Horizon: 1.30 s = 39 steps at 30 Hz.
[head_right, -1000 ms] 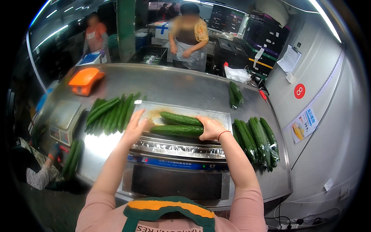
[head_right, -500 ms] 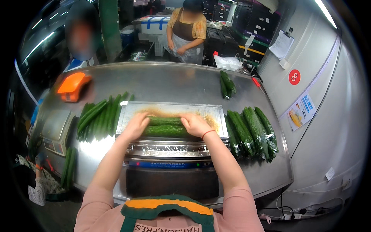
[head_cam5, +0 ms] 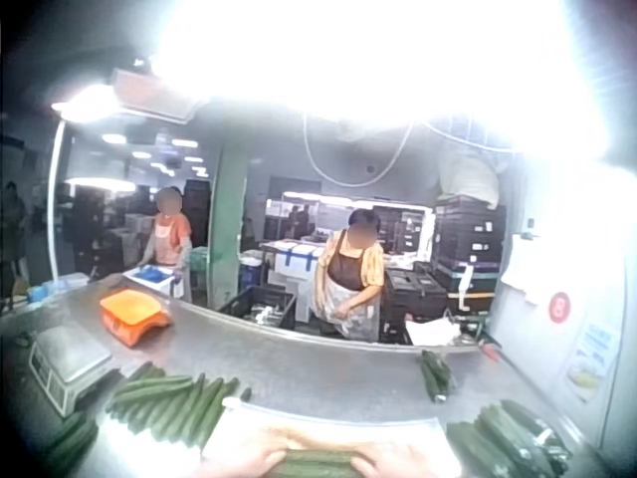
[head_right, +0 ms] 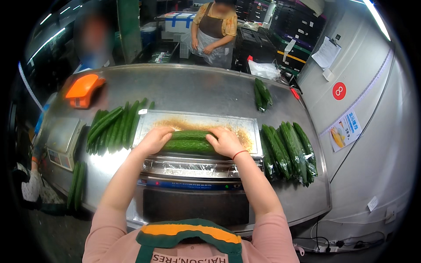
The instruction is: The person places cucumbers onto a wrapping machine, wraps them in plastic film, and sets the finished packs onto a pile.
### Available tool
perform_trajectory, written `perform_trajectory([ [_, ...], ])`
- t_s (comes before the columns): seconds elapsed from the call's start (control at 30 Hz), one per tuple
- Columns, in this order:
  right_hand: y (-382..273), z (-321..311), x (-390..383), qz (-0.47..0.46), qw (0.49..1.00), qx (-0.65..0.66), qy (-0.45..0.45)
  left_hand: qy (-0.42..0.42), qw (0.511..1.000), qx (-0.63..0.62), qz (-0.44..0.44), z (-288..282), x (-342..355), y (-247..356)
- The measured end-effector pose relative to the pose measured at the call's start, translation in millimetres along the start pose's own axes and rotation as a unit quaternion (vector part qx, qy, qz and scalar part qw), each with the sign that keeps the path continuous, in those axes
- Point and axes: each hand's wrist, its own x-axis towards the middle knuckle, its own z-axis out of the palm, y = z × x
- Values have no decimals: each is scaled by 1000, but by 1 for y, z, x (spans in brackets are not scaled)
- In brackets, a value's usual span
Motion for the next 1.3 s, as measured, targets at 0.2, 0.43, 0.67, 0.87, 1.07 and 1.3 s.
perform_trajectory([
  [0.2,13,-11,-30,-5,984,62,164,160,985,-24,-65,-6,-27,16],
  [0.43,36,-17,-134,251,926,-191,207,280,930,-29,-236,-12,-158,-44],
  [0.67,23,-8,-138,297,907,-248,163,191,936,-29,-294,8,-129,-23],
  [0.87,42,-6,-126,293,946,32,133,250,942,38,-222,3,-125,-11],
  [1.07,50,-41,-129,210,681,672,203,146,718,-645,-219,-38,-127,-2],
  [1.3,61,-33,1,201,681,617,339,305,656,-665,-185,-44,1,-8],
])
